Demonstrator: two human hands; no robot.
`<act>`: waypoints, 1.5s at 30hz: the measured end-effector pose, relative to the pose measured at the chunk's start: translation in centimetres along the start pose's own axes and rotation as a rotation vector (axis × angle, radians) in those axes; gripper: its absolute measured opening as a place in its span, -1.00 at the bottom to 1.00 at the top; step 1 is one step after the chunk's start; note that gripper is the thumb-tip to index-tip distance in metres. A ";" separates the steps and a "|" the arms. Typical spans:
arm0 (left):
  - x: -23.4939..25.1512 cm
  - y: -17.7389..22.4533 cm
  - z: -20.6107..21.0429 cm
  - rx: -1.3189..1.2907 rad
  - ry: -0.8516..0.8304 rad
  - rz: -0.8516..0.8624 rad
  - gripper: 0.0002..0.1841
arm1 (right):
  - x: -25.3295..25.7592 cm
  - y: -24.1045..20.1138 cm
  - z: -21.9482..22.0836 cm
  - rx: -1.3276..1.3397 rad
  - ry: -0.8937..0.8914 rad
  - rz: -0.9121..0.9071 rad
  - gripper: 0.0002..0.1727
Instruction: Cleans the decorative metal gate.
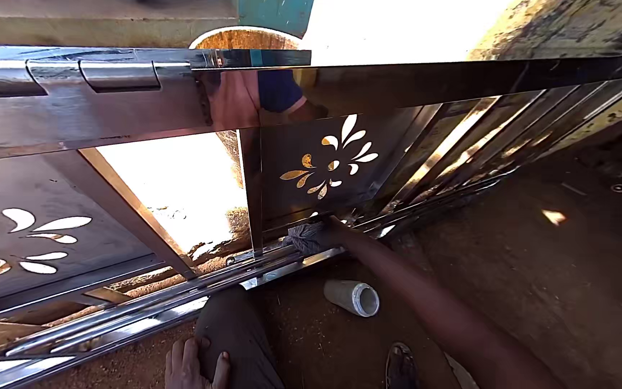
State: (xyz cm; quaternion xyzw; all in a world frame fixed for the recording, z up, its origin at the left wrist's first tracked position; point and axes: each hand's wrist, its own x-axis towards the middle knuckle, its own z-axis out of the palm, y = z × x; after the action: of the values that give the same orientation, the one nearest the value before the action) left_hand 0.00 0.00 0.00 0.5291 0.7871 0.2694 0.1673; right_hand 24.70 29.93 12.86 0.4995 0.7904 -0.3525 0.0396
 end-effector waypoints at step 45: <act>0.0 0.0 -0.4 0.029 0.027 0.001 -0.34 | 0.3 -1.2 16.7 -0.169 0.955 -0.653 -0.62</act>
State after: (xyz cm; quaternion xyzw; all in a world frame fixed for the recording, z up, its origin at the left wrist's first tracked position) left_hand -0.22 -0.12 0.28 0.5284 0.7928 0.2649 0.1489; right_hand 18.75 19.92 0.81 0.3286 0.8591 -0.0180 -0.3919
